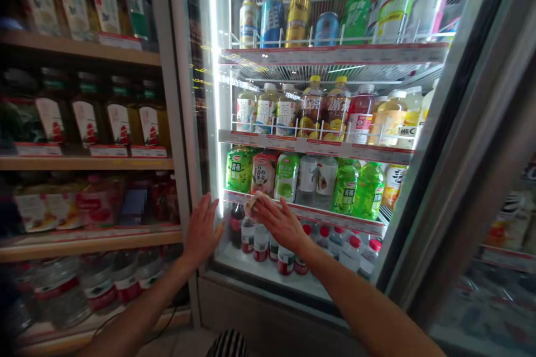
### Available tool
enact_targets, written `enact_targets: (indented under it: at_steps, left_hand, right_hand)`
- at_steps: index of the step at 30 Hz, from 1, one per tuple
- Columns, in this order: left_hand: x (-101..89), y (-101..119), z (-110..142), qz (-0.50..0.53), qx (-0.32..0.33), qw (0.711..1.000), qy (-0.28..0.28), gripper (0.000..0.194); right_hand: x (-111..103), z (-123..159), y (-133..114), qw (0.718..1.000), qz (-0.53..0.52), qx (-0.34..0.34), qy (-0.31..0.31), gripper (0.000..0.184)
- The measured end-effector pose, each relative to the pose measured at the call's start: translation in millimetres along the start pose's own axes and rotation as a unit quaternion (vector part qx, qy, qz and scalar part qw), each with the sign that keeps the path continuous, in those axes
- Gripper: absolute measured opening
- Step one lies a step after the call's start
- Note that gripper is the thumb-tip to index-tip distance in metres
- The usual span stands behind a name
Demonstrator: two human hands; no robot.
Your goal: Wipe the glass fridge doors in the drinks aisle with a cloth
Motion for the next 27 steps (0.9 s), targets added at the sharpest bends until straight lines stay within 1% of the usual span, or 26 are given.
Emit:
enact_targets:
  at_steps: [2,3,4,5,8,9,10,11,15,16,17,18,21,22,23,24,25,27]
  left_hand:
    - [1.1,23,3,0.014,0.026,1.000,0.001,0.055]
    - [1.9,33,4,0.020,0.039,0.999,-0.004,0.055]
    - [2.8,43,5,0.025,0.050,0.998,-0.009,0.056]
    - [3.5,52,6,0.029,0.057,0.998,-0.014,0.056]
    - [4.3,74,6,0.048,0.068,0.996,-0.019,0.056]
    - [4.9,80,6,0.055,0.070,0.996,-0.021,0.056]
    - [5.7,87,6,0.062,0.074,0.995,-0.022,0.056]
    - [6.8,93,8,0.068,0.078,0.994,-0.024,0.057]
    - [11.4,112,13,0.076,0.094,0.992,-0.029,0.059]
    - [12.2,116,15,0.076,0.096,0.992,-0.030,0.059]
    - [13.3,120,15,0.077,0.099,0.992,-0.033,0.059]
    - [14.1,124,16,0.079,0.101,0.991,-0.036,0.059]
    - [15.7,136,16,0.087,0.105,0.990,-0.042,0.058]
    - [16.1,140,16,0.091,0.108,0.989,-0.043,0.058]
    - [16.4,145,16,0.094,0.111,0.988,-0.044,0.058]
    - [16.4,149,17,0.098,0.116,0.988,-0.043,0.058]
    - [16.1,153,18,0.100,0.121,0.987,-0.041,0.058]
    - [15.3,160,19,0.101,0.132,0.985,-0.035,0.058]
  right_hand:
    - [-1,22,-11,1.000,-0.018,-0.016,-0.020,0.054]
    - [-4,29,-10,0.999,-0.018,-0.015,-0.029,0.054]
    - [-8,35,-3,0.999,-0.011,-0.005,-0.033,0.053]
    - [-14,39,8,0.999,0.002,0.018,-0.033,0.053]
    - [-35,52,52,0.991,0.052,0.119,-0.018,0.052]
    - [-40,58,60,0.988,0.063,0.143,-0.012,0.052]
    - [-44,64,62,0.986,0.068,0.154,-0.008,0.051]
    - [-44,70,58,0.986,0.067,0.151,-0.010,0.050]
    - [-36,100,20,0.994,0.040,0.092,-0.030,0.048]
    - [-36,106,16,0.995,0.036,0.086,-0.033,0.048]
    - [-38,110,18,0.995,0.036,0.093,-0.032,0.048]
    - [-42,114,27,0.993,0.041,0.112,-0.027,0.047]
    - [-65,121,70,0.973,0.084,0.213,0.016,0.046]
    - [-73,124,82,0.964,0.100,0.245,0.036,0.047]
    - [-79,128,89,0.955,0.111,0.269,0.051,0.048]
    - [-83,133,90,0.951,0.116,0.282,0.059,0.049]
    - [-83,139,87,0.948,0.115,0.290,0.059,0.049]
    - [-79,156,68,0.948,0.109,0.295,0.044,0.049]
Point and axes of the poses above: each hand's wrist, its own z-axis away from the middle knuckle, its own x-axis out of the palm, y = z × x, the point moved 9 cm from there along -z, towards the middle knuckle, and after that the axes turned 15 degrees about -x, right-handed, at the moved point
